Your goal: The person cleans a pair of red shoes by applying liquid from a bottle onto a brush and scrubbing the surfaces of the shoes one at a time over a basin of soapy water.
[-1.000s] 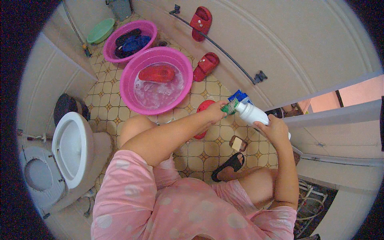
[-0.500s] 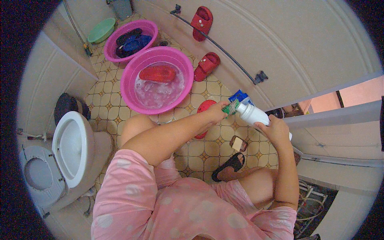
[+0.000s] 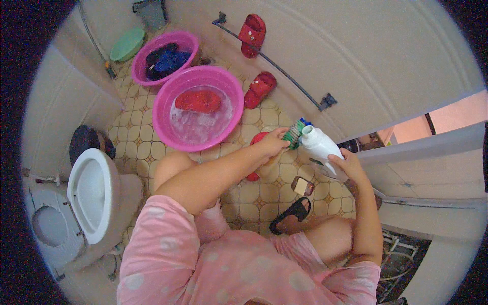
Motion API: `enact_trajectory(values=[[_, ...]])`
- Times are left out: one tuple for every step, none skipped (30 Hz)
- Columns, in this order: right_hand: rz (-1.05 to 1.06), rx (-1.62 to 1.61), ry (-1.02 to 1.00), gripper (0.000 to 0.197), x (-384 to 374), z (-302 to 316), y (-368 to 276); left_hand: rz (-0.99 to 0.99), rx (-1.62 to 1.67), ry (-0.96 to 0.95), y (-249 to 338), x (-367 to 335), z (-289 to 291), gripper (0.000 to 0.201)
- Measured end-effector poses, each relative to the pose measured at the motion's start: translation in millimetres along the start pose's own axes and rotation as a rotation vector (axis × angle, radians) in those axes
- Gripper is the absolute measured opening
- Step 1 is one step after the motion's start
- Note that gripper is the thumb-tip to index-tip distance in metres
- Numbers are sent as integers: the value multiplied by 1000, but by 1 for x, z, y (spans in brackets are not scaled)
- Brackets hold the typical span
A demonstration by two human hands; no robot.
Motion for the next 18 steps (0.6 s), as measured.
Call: enact_trajectory(values=[[-45, -173, -88, 52, 2, -6, 5, 29, 64, -34, 0, 2, -5, 55], [-48, -170, -79, 52, 1, -5, 10, 58, 128, -69, -1, 2, -11, 55], [-41, -287, -93, 42, -1, -10, 11, 57, 125, -70, -3, 1, -11, 55], [-33, -403, -107, 32, -1, -13, 12, 51, 143, -64, -7, -1, -9, 55], [-32, -404, -104, 32, 2, -11, 13, 46, 160, -59, -11, -3, -9, 55], [-20, -518, -115, 32, 3, -14, 0, 40, 146, -47, -16, -5, -1, 55], [-16, -629, -118, 34, 6, -11, -5, 28, 181, -40, -18, -7, -1, 55], [-8, -638, -116, 34, 5, -9, -2, 16, 214, -32, -21, -8, 0, 55], [-3, -652, -121, 37, 5, -6, 4, 10, 210, -41, -21, -7, -3, 55], [3, -669, -128, 40, 5, -3, 11, 71, 198, 13, -28, -6, 2, 53], [7, -672, -120, 40, 3, 2, 18, 132, 185, 68, -34, -4, 8, 52], [7, -696, -200, 41, 1, -4, 27, 133, 173, 67, -34, -3, 11, 52], [6, -716, -282, 43, -1, -12, 34, 142, 248, 63, -32, 1, 13, 52], [7, -724, -280, 43, -5, -17, 46, 151, 322, 60, -30, 4, 14, 53], [-10, -739, -247, 45, -13, -24, 67, 149, 308, 64, -27, 5, 15, 53], [-34, -755, -214, 47, -20, -35, 86, 170, 321, 112, -28, 7, 20, 53], [-32, -768, -213, 47, -25, -46, 101, 190, 335, 159, -31, 9, 26, 53], [-96, -741, -158, 48, -30, -58, 125, 168, 288, 172, -33, 8, 35, 52]])
Point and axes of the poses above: each hand's wrist, its own x-axis away from the middle knuckle, its own z-axis out of the back of the hand, y = z × x, the point moved 10 cm from there along -x, towards the middle knuckle, and after that the axes turned 1 degree about x, right-handed, at the moved point
